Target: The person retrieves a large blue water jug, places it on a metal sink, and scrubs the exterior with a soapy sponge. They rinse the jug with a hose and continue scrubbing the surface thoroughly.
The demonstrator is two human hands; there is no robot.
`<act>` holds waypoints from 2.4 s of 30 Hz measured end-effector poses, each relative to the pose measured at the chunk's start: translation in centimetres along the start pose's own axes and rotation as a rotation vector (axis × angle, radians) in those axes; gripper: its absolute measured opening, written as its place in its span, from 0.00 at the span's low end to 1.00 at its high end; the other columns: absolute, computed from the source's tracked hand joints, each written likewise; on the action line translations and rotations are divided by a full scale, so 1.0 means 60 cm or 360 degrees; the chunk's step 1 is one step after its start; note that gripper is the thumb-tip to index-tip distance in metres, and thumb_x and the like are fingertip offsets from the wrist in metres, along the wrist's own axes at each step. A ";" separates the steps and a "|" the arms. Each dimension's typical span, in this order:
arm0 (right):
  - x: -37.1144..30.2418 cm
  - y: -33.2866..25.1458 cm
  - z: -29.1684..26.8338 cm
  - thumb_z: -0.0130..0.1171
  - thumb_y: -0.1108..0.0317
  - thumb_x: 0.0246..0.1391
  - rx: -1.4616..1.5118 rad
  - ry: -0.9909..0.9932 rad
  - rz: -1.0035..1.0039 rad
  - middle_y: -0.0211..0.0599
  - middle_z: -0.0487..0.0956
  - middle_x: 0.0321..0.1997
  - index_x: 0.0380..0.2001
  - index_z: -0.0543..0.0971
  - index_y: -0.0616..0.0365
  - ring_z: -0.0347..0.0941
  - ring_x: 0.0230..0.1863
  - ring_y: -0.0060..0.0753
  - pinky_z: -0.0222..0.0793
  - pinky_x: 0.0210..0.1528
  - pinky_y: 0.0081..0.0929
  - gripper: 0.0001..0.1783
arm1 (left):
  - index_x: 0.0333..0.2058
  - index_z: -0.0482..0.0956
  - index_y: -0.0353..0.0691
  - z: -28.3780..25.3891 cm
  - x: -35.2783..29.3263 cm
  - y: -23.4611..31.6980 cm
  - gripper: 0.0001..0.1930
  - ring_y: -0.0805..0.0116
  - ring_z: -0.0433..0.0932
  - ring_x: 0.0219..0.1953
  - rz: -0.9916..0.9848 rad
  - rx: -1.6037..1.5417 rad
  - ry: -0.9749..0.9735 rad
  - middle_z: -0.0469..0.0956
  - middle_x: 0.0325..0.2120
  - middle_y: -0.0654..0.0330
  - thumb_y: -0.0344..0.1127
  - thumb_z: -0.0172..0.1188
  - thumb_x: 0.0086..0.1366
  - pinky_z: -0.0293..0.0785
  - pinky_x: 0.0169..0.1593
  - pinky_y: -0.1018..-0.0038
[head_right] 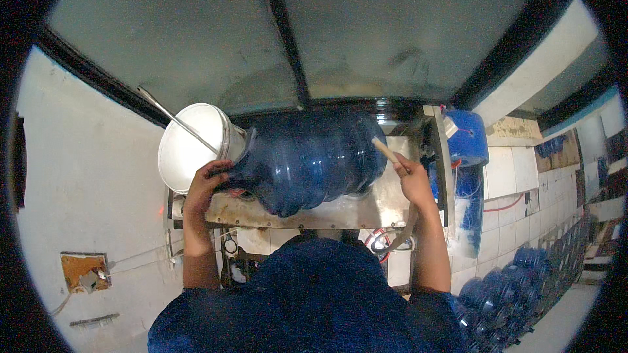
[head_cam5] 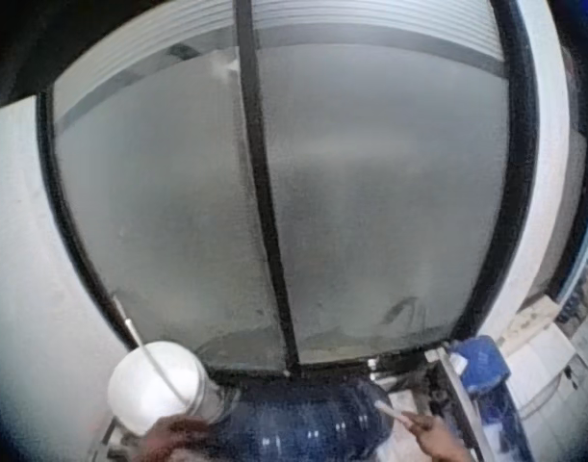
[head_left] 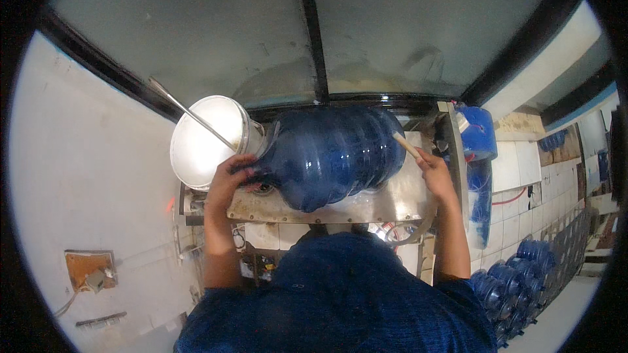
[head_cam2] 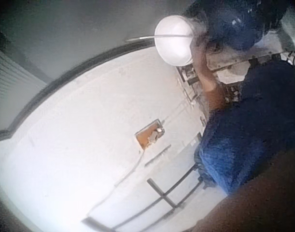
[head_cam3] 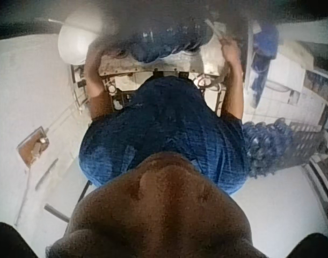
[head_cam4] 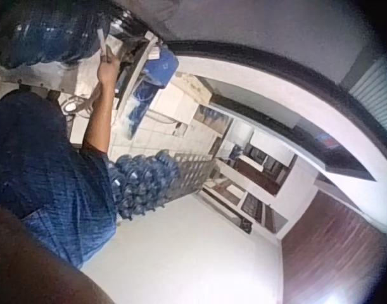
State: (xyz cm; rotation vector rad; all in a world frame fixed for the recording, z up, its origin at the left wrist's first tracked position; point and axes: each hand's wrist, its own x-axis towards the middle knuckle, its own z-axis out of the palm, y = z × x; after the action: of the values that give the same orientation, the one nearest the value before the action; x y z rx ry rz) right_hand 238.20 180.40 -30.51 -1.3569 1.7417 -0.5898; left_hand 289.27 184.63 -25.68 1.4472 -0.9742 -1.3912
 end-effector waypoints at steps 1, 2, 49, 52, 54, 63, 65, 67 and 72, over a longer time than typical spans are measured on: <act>0.007 0.013 -0.002 0.57 0.62 0.67 -0.0042 0.0019 0.0047 0.55 0.83 0.52 0.60 0.78 0.55 0.80 0.54 0.40 0.69 0.59 0.32 0.21 | 0.56 0.75 0.31 -0.012 -0.005 0.009 0.28 0.64 0.84 0.39 -0.0182 0.0409 -0.0106 0.83 0.41 0.50 0.27 0.69 0.56 0.82 0.32 0.72; 0.013 0.028 0.000 0.57 0.62 0.67 -0.0036 0.0061 0.0040 0.55 0.84 0.48 0.60 0.78 0.55 0.80 0.50 0.39 0.70 0.55 0.33 0.21 | 0.57 0.75 0.30 -0.026 -0.011 0.023 0.30 0.65 0.84 0.37 -0.0366 0.0818 -0.0215 0.84 0.39 0.50 0.28 0.71 0.55 0.81 0.32 0.73; -0.026 -0.077 0.032 0.55 0.59 0.69 -0.0188 0.0043 -0.0272 0.55 0.81 0.56 0.62 0.76 0.54 0.78 0.58 0.49 0.70 0.59 0.36 0.22 | 0.64 0.67 0.40 0.068 0.257 -0.304 0.50 0.43 0.77 0.54 0.0633 0.2060 -0.0601 0.78 0.51 0.44 0.67 0.70 0.48 0.71 0.59 0.55; -0.008 -0.052 -0.012 0.55 0.60 0.69 -0.0190 0.0192 -0.0139 0.52 0.81 0.57 0.62 0.76 0.57 0.78 0.58 0.41 0.68 0.60 0.32 0.22 | 0.53 0.78 0.40 0.053 0.307 -0.297 0.44 0.47 0.82 0.47 0.0065 0.1968 -0.0990 0.84 0.41 0.48 0.59 0.77 0.39 0.77 0.52 0.55; 0.008 -0.028 -0.034 0.56 0.60 0.68 -0.0266 0.0367 -0.0144 0.53 0.83 0.54 0.60 0.78 0.56 0.80 0.56 0.45 0.71 0.58 0.33 0.21 | 0.47 0.82 0.39 0.047 0.325 -0.285 0.38 0.48 0.84 0.44 -0.0445 0.1703 -0.1370 0.85 0.37 0.49 0.54 0.78 0.37 0.79 0.49 0.55; 0.014 0.030 -0.057 0.55 0.63 0.68 -0.0161 0.0399 -0.0134 0.54 0.82 0.54 0.60 0.78 0.58 0.80 0.57 0.42 0.70 0.59 0.33 0.21 | 0.56 0.78 0.43 0.085 0.266 -0.252 0.39 0.54 0.84 0.45 0.0206 0.2196 -0.0172 0.85 0.39 0.48 0.44 0.74 0.39 0.78 0.50 0.60; 0.015 -0.002 -0.047 0.55 0.62 0.68 -0.0208 0.0331 -0.0159 0.55 0.82 0.54 0.60 0.77 0.58 0.80 0.57 0.43 0.70 0.59 0.34 0.21 | 0.63 0.70 0.41 0.053 0.287 -0.284 0.43 0.52 0.82 0.51 0.0219 0.1628 -0.0415 0.83 0.46 0.47 0.44 0.71 0.45 0.76 0.54 0.60; -0.006 -0.057 -0.027 0.56 0.61 0.68 -0.0233 0.0214 -0.0116 0.57 0.81 0.54 0.60 0.77 0.58 0.79 0.57 0.45 0.70 0.59 0.35 0.22 | 0.68 0.61 0.38 0.059 0.298 -0.272 0.45 0.52 0.77 0.58 0.0078 0.1032 -0.0538 0.77 0.54 0.45 0.42 0.65 0.51 0.71 0.60 0.61; -0.004 -0.143 0.065 0.57 0.60 0.67 -0.0259 -0.0163 -0.0324 0.57 0.80 0.55 0.62 0.77 0.52 0.79 0.57 0.51 0.71 0.59 0.38 0.22 | 0.74 0.44 0.34 0.163 0.301 -0.222 0.40 0.51 0.52 0.75 0.0577 0.0928 -0.0155 0.52 0.73 0.45 0.39 0.50 0.69 0.50 0.75 0.63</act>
State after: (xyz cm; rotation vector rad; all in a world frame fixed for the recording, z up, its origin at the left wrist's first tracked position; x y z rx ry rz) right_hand 246.22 178.47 -25.94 -1.6629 1.6085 -0.4873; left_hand 280.24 170.86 -43.80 1.5110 -1.7103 -0.9539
